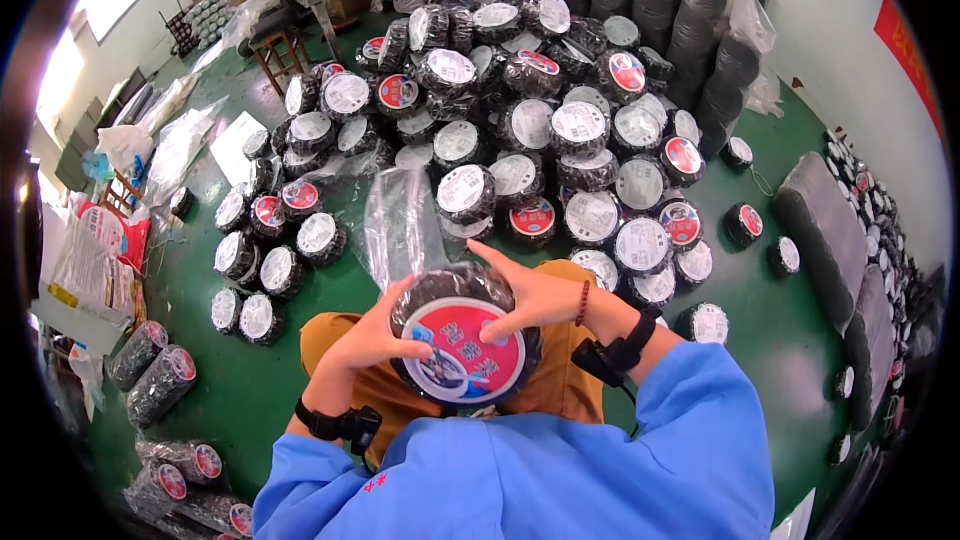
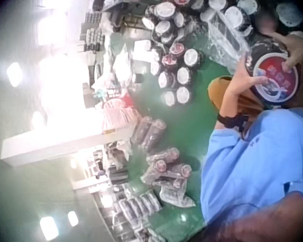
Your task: The person places round containers of dried seaweed into clear plastic bags and then places the bagged containers onto a large pile on the floor.
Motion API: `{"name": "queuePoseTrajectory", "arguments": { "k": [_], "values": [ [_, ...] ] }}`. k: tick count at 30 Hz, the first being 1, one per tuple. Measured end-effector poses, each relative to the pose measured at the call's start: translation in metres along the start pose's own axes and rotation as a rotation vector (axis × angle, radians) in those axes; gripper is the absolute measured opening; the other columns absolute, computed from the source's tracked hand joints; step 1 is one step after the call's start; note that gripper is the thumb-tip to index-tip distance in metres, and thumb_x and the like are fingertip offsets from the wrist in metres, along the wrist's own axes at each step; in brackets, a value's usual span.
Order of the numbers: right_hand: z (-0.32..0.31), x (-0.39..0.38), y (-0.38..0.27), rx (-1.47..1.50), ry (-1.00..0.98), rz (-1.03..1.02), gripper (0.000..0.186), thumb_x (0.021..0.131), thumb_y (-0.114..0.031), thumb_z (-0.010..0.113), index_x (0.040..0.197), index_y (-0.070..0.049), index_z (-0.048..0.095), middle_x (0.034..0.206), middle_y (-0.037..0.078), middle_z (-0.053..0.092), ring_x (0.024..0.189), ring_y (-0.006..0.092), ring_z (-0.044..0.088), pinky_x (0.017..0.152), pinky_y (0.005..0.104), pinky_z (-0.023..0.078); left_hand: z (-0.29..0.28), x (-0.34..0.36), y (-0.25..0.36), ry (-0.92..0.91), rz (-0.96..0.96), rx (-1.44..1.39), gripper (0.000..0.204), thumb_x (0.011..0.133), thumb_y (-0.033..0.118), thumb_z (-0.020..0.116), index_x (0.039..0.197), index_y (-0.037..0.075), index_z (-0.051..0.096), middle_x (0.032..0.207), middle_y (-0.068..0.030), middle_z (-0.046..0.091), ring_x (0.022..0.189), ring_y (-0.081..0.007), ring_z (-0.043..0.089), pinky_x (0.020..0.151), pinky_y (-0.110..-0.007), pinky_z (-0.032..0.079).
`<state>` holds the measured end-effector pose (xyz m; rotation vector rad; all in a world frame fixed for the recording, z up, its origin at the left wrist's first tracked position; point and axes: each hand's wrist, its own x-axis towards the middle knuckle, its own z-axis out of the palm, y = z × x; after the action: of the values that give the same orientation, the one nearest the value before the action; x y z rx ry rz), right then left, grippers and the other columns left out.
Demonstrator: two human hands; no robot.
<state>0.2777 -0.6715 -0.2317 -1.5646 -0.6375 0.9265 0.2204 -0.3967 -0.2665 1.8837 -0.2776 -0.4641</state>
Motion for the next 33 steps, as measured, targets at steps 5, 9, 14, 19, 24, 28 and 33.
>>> {"name": "queuePoseTrajectory", "arguments": {
  "k": [5,9,14,19,24,28,33],
  "values": [
    [-0.031,-0.031,0.038,0.423,0.082,0.013,0.1,0.068,-0.025,0.081,0.145,-0.003,0.022,0.136,0.016,0.044,0.121,0.0207,0.047,0.102,0.0349,0.039,0.007,-0.016,-0.048,0.239,0.073,0.034,0.036,0.09,0.016,0.054,0.123,0.002,0.055,0.104,-0.0168,0.06,0.101,-0.0314,0.057,0.085,-0.037,0.044],
    [-0.009,0.011,0.052,0.698,-0.346,0.071,0.085,0.067,-0.033,0.08,0.132,0.005,0.04,0.121,0.015,0.058,0.105,0.02,0.06,0.09,0.0342,0.05,0.027,-0.046,-0.068,0.346,0.139,0.3,0.048,0.085,0.013,0.056,0.132,0.01,0.046,0.112,-0.0251,0.049,0.089,-0.0433,0.056,0.074,-0.044,0.047],
    [0.033,0.073,0.082,0.919,-0.221,0.558,0.062,0.085,-0.041,0.063,0.128,0.001,0.048,0.119,0.014,0.06,0.099,0.0191,0.063,0.087,0.0333,0.052,0.005,-0.091,-0.017,0.249,0.017,0.42,0.082,0.074,0.007,0.062,0.144,0.009,0.02,0.144,-0.0218,0.025,0.111,-0.0437,0.049,0.089,-0.043,0.047],
    [0.019,0.088,0.144,0.973,0.337,0.368,0.058,0.087,-0.043,0.059,0.126,-0.002,0.05,0.117,0.012,0.062,0.096,0.0218,0.065,0.083,0.0368,0.053,0.049,-0.054,-0.037,0.394,0.422,0.619,0.063,0.077,-0.002,0.05,0.138,0.004,0.037,0.134,-0.0166,0.045,0.118,-0.033,0.051,0.09,-0.036,0.048],
    [0.058,0.096,0.138,-0.493,0.698,-0.271,0.08,0.076,-0.026,0.071,0.137,0.002,0.028,0.128,0.019,0.046,0.117,0.0305,0.05,0.096,0.0394,0.043,0.061,0.032,0.009,0.634,0.408,0.371,0.044,0.074,-0.002,0.052,0.117,0.003,0.056,0.116,-0.0156,0.059,0.1,-0.0322,0.06,0.082,-0.034,0.05],
    [0.009,0.105,0.113,-1.268,0.153,-0.216,0.08,0.073,-0.03,0.07,0.137,-0.002,0.033,0.126,0.023,0.047,0.117,0.0353,0.048,0.098,0.0421,0.039,0.113,0.047,0.083,0.161,0.848,-0.243,0.043,0.076,-0.005,0.05,0.118,0.003,0.049,0.102,-0.0125,0.058,0.097,-0.0228,0.057,0.086,-0.035,0.045],
    [-0.114,0.059,-0.025,-0.647,1.368,-0.439,0.069,0.079,-0.027,0.07,0.132,0.003,0.039,0.123,0.024,0.052,0.114,0.0353,0.05,0.095,0.0391,0.043,0.09,-0.009,0.07,-0.566,0.487,-0.632,0.047,0.082,0.001,0.06,0.123,0.009,0.04,0.103,-0.0054,0.054,0.068,-0.0076,0.055,0.062,-0.022,0.046]
  ]
}}
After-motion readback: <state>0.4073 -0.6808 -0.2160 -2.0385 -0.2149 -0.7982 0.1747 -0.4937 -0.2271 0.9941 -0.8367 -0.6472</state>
